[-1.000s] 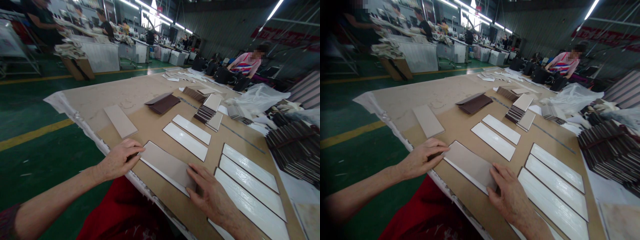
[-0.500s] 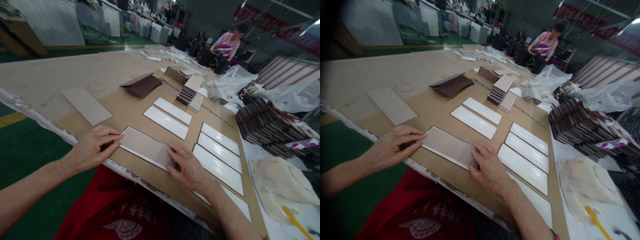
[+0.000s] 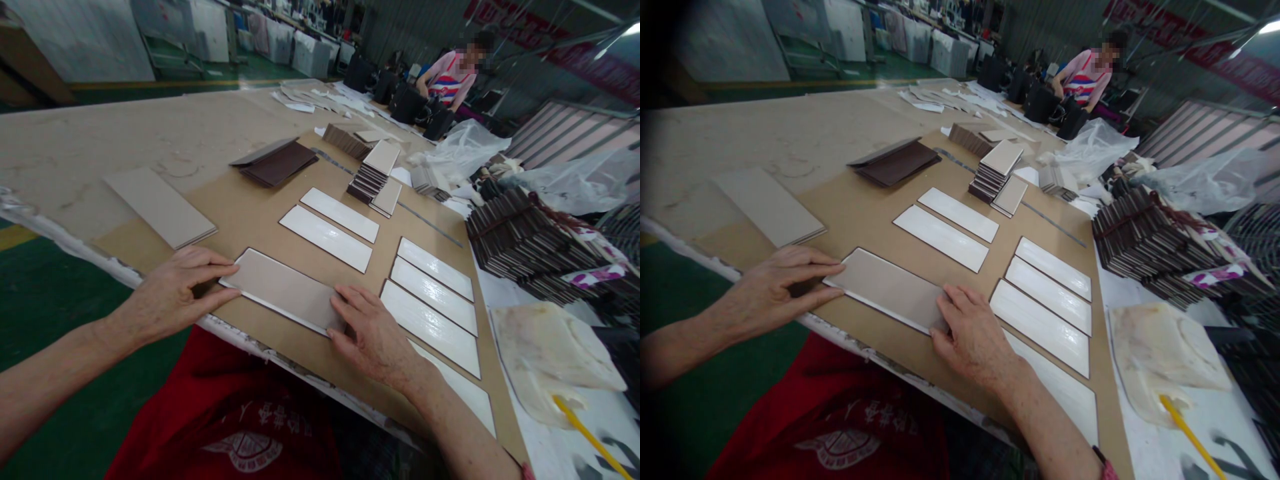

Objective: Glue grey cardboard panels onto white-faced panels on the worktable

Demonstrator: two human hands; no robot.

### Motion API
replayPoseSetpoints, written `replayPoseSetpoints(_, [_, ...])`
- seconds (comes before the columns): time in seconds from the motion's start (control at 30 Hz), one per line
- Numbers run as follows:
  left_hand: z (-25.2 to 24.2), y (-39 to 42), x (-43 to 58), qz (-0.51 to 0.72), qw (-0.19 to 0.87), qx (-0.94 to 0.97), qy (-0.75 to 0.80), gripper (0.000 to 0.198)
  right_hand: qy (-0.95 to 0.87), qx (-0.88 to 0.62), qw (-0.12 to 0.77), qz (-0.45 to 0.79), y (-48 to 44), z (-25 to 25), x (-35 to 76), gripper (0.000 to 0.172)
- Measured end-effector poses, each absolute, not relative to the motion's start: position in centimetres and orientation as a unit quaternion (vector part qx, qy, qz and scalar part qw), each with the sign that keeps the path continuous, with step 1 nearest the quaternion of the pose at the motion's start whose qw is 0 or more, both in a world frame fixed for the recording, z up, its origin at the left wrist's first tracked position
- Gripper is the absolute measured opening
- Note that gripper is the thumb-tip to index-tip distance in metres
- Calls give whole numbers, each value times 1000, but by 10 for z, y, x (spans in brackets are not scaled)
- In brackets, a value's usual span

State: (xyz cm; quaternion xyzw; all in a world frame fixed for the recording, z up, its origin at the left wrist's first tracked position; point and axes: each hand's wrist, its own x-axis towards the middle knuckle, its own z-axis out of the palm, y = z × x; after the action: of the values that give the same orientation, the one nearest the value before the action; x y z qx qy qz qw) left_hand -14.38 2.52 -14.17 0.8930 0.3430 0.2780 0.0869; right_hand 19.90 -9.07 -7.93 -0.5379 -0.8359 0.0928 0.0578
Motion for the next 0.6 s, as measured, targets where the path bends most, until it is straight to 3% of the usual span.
replayPoseSetpoints(0.37, [-137, 23, -141, 269, 88, 894, 348, 32, -830, -545, 65, 98, -95, -82, 195, 45])
replayPoseSetpoints(0.6, [-136, 19, -141, 254, 81, 896, 355, 32, -824, -563, 11, 69, -100, -79, 187, 46])
